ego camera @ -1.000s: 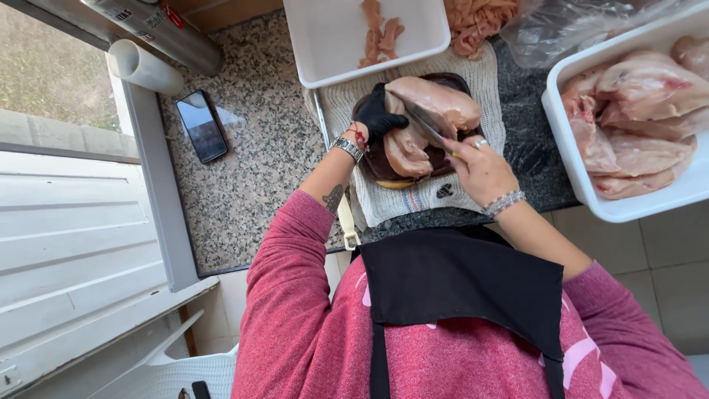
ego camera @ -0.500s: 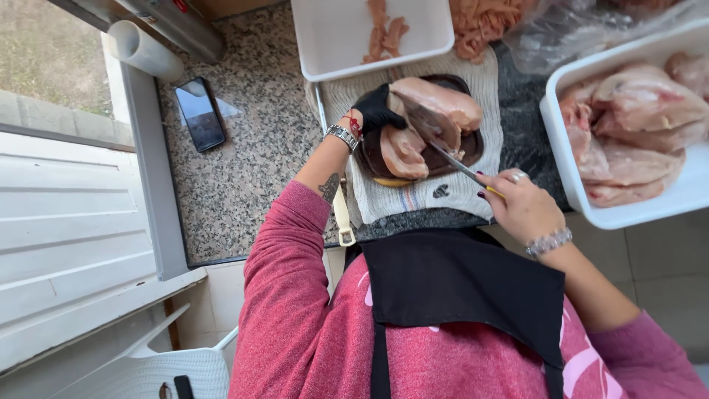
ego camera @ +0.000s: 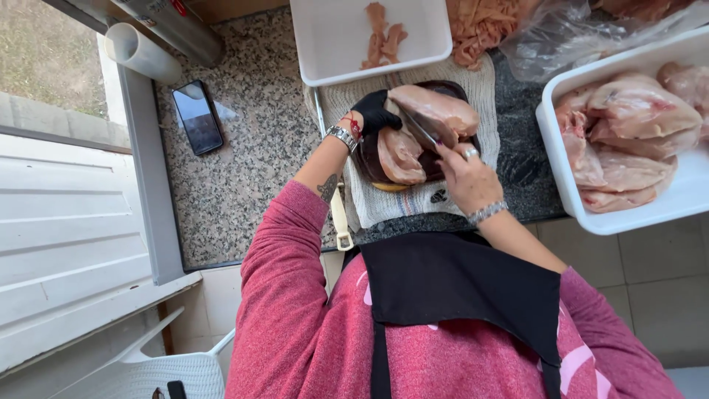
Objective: The recorder is slicing raw chicken breast on a cutting board in a kitchen.
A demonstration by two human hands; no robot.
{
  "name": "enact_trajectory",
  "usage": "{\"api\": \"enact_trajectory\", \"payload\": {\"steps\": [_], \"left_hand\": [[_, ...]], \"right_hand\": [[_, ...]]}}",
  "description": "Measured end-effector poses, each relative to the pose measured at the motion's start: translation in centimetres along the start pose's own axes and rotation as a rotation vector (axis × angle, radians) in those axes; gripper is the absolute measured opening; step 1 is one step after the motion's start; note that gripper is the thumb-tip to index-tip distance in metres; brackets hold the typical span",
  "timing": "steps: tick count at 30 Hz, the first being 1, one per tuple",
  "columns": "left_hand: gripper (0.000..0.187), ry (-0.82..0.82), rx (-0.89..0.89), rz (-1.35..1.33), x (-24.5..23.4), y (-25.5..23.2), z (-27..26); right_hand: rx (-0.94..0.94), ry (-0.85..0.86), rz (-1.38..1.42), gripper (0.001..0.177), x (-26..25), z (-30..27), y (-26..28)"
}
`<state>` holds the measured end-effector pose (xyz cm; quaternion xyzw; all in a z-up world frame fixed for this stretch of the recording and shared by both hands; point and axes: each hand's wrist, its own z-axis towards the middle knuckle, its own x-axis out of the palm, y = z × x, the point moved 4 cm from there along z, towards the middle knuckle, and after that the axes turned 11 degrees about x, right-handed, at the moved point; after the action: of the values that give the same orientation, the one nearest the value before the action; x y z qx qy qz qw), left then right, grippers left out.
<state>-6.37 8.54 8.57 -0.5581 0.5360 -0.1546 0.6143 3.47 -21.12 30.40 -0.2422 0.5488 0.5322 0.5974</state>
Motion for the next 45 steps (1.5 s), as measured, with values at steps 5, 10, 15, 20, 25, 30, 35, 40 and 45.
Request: {"api": "enact_trajectory", "payload": {"steps": [5, 10, 15, 20, 25, 30, 35, 40, 45], "left_hand": [[0.073, 0.012, 0.024, -0.111, 0.7, 2.1, 0.8], [0.074, 0.031, 0.049, -0.148, -0.4, -1.4, -1.2], [0.074, 0.009, 0.071, -0.254, 2.0, -2.8, 0.1], [0.069, -0.038, 0.084, -0.312, -0.4, -4.9, -1.5], [0.063, -0.063, 0.065, -0.214, -2.2, -6.6, -3.9], [0.069, -0.049, 0.093, -0.187, -2.2, -4.4, -3.6], [0.073, -0.038, 0.037, -0.061, -1.0, -2.3, -2.4], [0.073, -0.078, -0.036, 0.019, -3.2, -8.9, -6.3], [0.071, -0.107, -0.075, 0.072, -3.6, -11.0, -7.7]], "right_hand": [[0.087, 0.162, 0.137, 0.026, 0.7, -1.3, -1.5], [0.072, 0.191, 0.148, 0.03, -0.7, -3.0, -2.8], [0.066, 0.26, 0.064, 0.025, -5.5, -3.6, -3.3], [0.016, 0.074, -0.093, 0.027, -5.3, -1.8, -0.6], [0.056, 0.063, -0.027, 0.032, -1.8, -0.7, 0.4], [0.135, 0.157, 0.215, 0.026, 0.2, -1.0, -0.4], [0.093, 0.225, 0.045, 0.031, -1.9, -2.8, -1.3], [0.149, 0.323, 0.06, 0.038, -5.0, -0.8, 0.8], [0.059, 0.326, -0.07, 0.042, -4.0, 0.7, 1.9]]}}
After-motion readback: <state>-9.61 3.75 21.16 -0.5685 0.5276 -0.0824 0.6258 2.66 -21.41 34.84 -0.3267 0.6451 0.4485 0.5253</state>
